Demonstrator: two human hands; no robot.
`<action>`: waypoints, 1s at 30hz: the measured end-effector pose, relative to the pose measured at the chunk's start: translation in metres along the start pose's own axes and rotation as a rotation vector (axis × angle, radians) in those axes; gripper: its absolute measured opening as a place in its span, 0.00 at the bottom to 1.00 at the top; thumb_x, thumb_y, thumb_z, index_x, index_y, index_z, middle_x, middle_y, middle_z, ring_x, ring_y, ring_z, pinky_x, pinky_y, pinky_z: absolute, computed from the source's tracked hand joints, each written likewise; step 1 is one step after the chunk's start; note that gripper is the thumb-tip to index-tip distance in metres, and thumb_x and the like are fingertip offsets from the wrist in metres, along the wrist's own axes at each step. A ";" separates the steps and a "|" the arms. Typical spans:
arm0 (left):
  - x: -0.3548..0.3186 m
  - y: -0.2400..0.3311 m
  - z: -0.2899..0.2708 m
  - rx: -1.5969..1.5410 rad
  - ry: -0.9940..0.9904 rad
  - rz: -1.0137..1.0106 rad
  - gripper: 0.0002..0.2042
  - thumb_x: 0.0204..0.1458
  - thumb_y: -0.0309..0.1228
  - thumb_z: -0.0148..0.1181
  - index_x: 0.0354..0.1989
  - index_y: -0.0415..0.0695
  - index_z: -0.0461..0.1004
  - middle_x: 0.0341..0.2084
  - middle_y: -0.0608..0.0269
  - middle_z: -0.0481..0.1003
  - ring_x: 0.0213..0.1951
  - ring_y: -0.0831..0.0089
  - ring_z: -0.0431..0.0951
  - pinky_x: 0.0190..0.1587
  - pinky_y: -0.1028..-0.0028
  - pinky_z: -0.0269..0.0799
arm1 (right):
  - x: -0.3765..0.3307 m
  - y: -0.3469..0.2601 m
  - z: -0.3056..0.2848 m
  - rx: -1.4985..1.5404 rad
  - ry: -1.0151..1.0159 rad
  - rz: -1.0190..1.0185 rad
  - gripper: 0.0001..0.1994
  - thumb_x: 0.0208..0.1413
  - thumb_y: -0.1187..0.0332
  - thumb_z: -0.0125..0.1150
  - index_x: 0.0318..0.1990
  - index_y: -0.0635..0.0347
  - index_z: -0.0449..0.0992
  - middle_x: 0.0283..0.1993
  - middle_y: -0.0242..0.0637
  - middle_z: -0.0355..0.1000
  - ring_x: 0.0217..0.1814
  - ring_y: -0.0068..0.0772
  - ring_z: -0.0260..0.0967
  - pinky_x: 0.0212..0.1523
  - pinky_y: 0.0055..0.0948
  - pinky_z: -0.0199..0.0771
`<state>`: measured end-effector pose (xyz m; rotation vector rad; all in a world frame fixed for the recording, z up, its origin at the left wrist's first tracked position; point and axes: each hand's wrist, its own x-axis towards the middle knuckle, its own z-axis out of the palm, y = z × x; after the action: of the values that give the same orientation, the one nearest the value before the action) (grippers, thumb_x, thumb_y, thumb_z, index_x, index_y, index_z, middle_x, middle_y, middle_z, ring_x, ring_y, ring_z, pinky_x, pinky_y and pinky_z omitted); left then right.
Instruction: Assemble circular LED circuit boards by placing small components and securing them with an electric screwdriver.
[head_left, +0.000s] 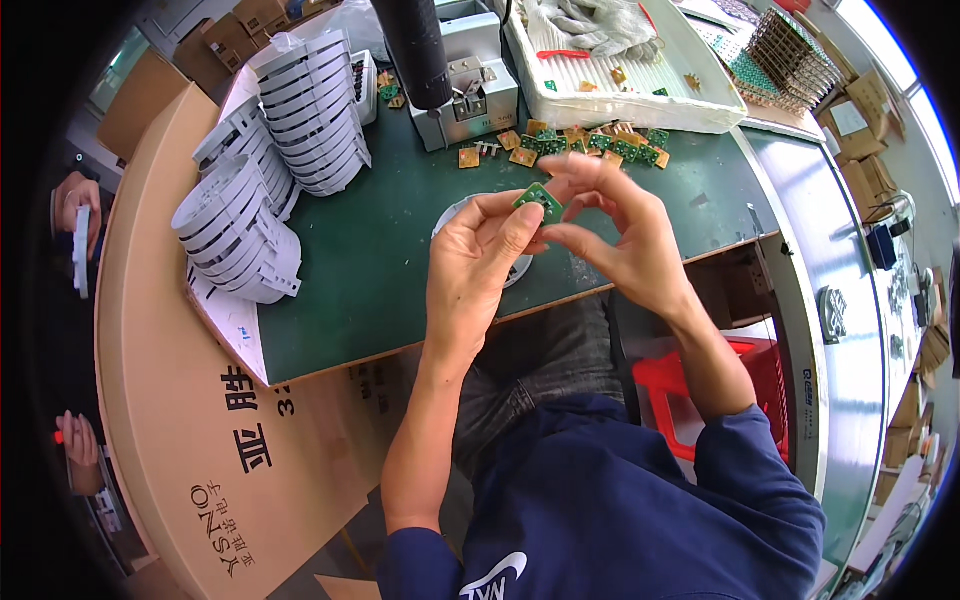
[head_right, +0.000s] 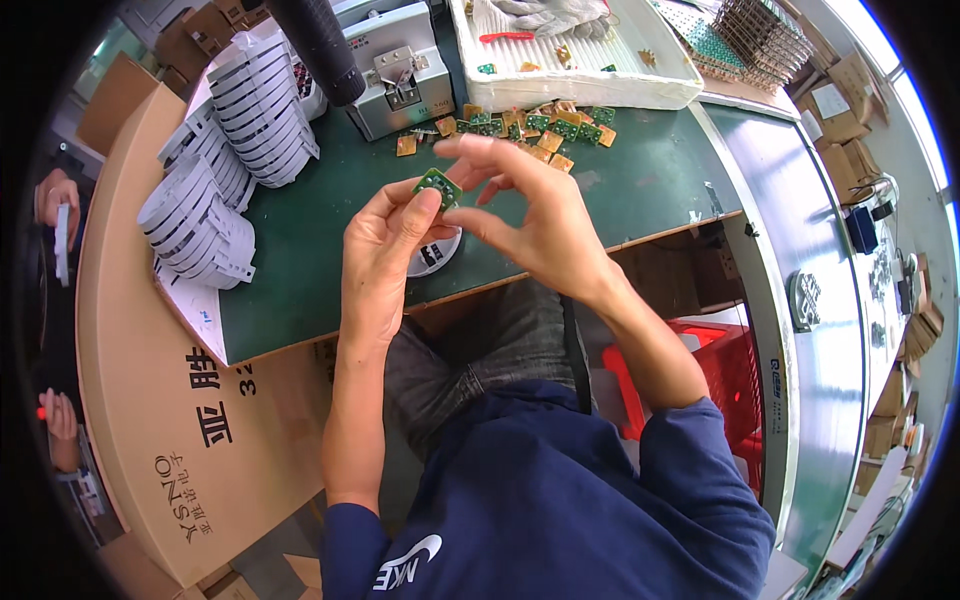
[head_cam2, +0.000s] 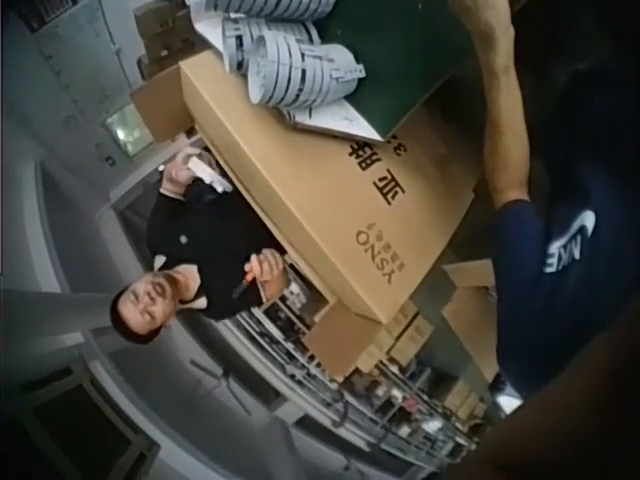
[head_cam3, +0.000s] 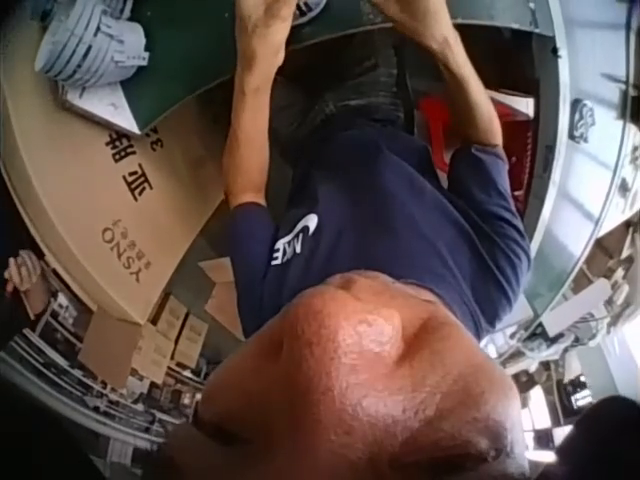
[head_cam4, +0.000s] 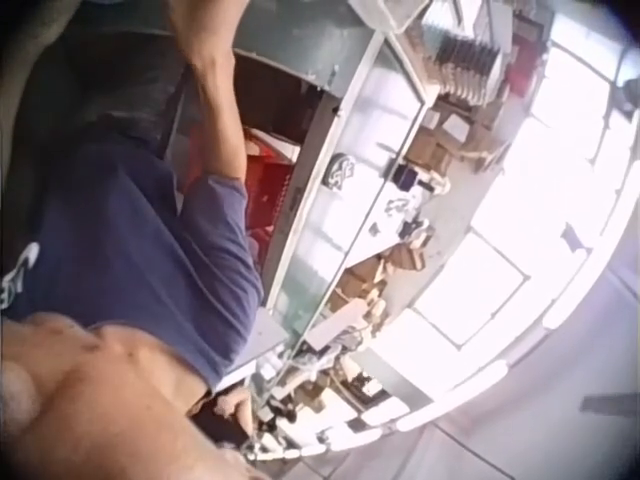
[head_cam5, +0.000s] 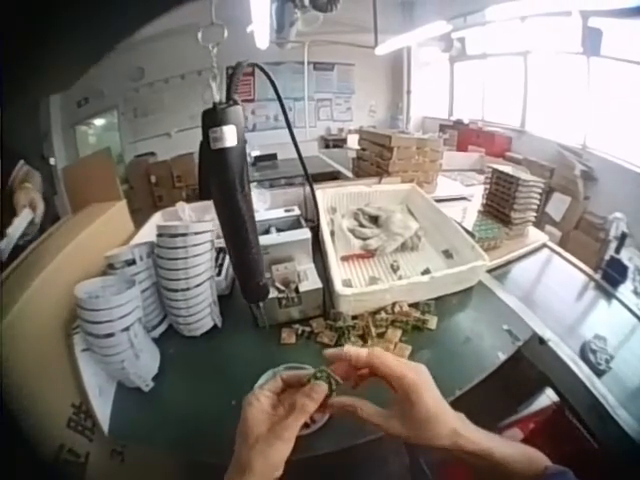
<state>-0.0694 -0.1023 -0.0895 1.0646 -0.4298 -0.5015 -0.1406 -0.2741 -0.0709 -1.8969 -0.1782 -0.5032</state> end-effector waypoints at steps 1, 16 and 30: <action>-0.001 -0.001 -0.001 0.001 0.002 -0.001 0.15 0.62 0.34 0.67 0.51 0.36 0.77 0.42 0.62 0.82 0.40 0.78 0.82 0.46 0.75 0.79 | -0.001 -0.004 0.002 -0.216 -0.001 -0.085 0.25 0.53 0.76 0.74 0.60 0.61 0.76 0.56 0.37 0.77 0.50 0.27 0.75 0.52 0.30 0.77; -0.013 -0.001 -0.003 0.318 0.098 0.237 0.17 0.60 0.32 0.70 0.51 0.35 0.78 0.45 0.59 0.82 0.47 0.74 0.82 0.53 0.74 0.76 | -0.009 0.011 0.010 -0.050 0.059 0.019 0.20 0.55 0.82 0.69 0.57 0.66 0.76 0.53 0.38 0.77 0.53 0.28 0.78 0.58 0.30 0.79; -0.016 -0.004 -0.014 0.643 0.085 0.445 0.08 0.60 0.25 0.66 0.46 0.39 0.83 0.42 0.60 0.84 0.44 0.72 0.84 0.49 0.73 0.78 | -0.014 0.017 0.011 0.135 -0.042 0.065 0.19 0.59 0.85 0.63 0.58 0.67 0.76 0.57 0.38 0.76 0.59 0.27 0.73 0.63 0.30 0.74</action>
<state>-0.0753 -0.0854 -0.1007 1.5441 -0.7580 0.0965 -0.1441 -0.2687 -0.0949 -1.7764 -0.1731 -0.3976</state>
